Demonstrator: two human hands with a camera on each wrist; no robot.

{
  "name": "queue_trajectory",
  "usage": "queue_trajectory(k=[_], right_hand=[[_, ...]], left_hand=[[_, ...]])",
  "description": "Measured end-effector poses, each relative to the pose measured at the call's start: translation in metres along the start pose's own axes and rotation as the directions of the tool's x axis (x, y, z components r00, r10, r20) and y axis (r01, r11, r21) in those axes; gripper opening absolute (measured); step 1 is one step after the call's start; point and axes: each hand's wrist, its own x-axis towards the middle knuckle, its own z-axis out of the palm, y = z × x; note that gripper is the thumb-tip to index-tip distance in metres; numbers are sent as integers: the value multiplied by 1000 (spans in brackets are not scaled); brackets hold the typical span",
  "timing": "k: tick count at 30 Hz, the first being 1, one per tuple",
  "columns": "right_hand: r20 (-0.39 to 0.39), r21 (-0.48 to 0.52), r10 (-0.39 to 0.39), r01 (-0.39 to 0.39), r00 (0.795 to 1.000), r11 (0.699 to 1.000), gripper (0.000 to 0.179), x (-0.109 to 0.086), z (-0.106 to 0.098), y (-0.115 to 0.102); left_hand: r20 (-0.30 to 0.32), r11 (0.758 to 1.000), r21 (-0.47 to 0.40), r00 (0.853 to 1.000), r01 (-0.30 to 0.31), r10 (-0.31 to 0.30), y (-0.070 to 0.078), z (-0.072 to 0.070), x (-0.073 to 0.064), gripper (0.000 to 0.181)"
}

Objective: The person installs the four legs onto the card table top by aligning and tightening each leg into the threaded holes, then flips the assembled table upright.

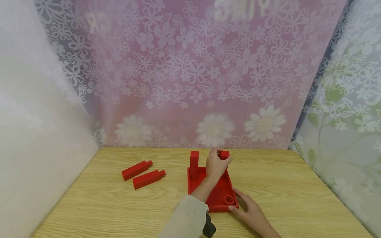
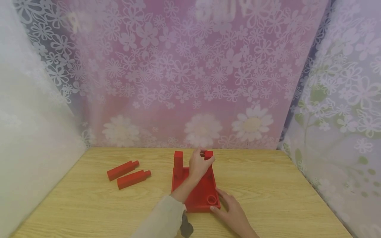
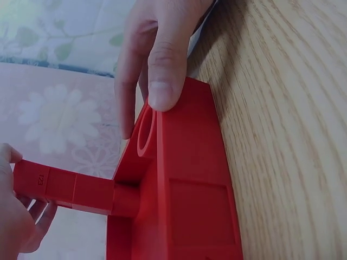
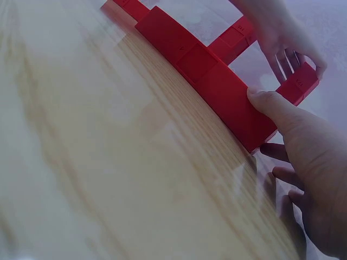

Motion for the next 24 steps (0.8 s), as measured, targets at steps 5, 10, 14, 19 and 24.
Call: queue_trajectory(k=[5,10,14,19,24], right_hand=[[-5,-2,-9,9,1000,1000,70,-1,1,2],[-1,0,-10,10,1000,1000,69,-1,3,2],[2,-2,-7,7,1000,1000,68,-2,2,2],[-4,-10,-2,2,1000,1000,68,-2,0,0],[-1,-5,-6,6,1000,1000,67,-2,-1,0]], left_hand=[[118,1000,-27,993,-14,17,-5,-8,-1,39],[201,1000,-21,980,-8,13,-10,-18,-3,49],[216,998,-50,976,-24,34,-10,-27,-5,47],[211,985,-151,971,-78,109,-7,-40,-10,38],[209,969,-199,960,-146,187,-10,-55,-21,31]])
